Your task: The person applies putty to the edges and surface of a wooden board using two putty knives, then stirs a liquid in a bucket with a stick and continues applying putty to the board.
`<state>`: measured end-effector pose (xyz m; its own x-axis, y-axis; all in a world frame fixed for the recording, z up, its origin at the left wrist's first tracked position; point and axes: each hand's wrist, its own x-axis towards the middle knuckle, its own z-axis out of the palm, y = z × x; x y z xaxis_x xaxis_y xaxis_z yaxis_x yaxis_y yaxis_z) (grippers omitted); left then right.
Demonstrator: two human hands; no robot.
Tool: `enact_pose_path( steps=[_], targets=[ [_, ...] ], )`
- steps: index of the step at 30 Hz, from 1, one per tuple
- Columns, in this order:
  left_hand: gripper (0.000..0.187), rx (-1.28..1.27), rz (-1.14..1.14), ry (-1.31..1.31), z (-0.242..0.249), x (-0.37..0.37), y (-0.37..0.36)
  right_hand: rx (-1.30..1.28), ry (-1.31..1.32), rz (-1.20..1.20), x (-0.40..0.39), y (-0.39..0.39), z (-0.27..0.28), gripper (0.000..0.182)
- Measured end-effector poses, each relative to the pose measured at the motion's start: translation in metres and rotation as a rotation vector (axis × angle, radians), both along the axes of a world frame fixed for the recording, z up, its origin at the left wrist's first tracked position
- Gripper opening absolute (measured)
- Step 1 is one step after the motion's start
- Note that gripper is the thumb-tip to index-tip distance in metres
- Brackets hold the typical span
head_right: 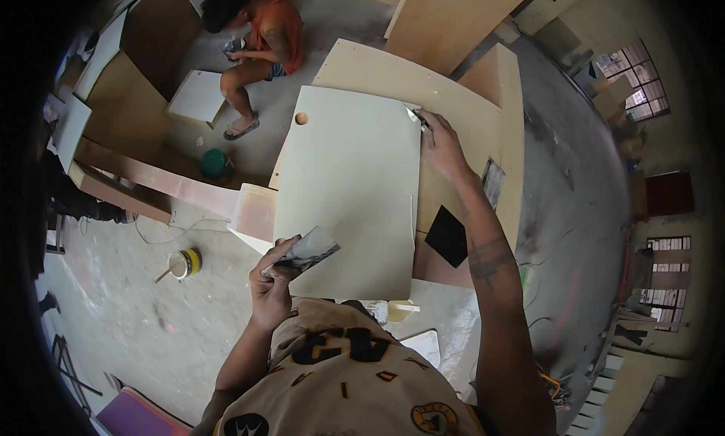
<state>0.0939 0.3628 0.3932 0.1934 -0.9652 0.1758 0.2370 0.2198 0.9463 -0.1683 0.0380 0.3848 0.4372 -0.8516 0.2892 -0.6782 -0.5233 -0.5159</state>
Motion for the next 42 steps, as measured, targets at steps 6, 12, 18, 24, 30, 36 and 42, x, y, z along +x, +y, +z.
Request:
enact_pose_path(
  steps=[6, 12, 18, 24, 30, 36, 42],
  targets=[
    [0.043, 0.027, 0.078, 0.014, -0.007, 0.025, -0.001, -0.057, 0.265, 0.053, 0.007, -0.045, -0.037, 0.054],
    [0.048, 0.097, 0.134, 0.065, -0.002, 0.045, -0.001, 0.108, 0.48, 0.02, -0.004, -0.021, -0.002, 0.056],
    [0.054, 0.112, 0.159, 0.058, -0.004, 0.044, -0.004, -0.043, 0.434, 0.048, 0.003, -0.063, -0.005, 0.054],
    [0.058, 0.105, 0.131, 0.401, -0.014, 0.041, -0.006, -0.053, 0.491, 0.003, 0.019, -0.063, -0.017, 0.051],
    [0.055, 0.11, 0.059, 0.748, -0.021, 0.046, -0.002, -0.017, 0.497, 0.029, 0.017, -0.061, 0.002, 0.049],
    [0.047, 0.119, 0.096, 0.734, -0.018, 0.043, -0.005, -0.054, 0.478, -0.009, 0.02, -0.067, -0.016, 0.05],
    [0.05, 0.155, 0.104, 0.705, -0.023, 0.047, -0.002, -0.067, 0.487, -0.008, 0.021, -0.067, -0.021, 0.051]
  ],
)
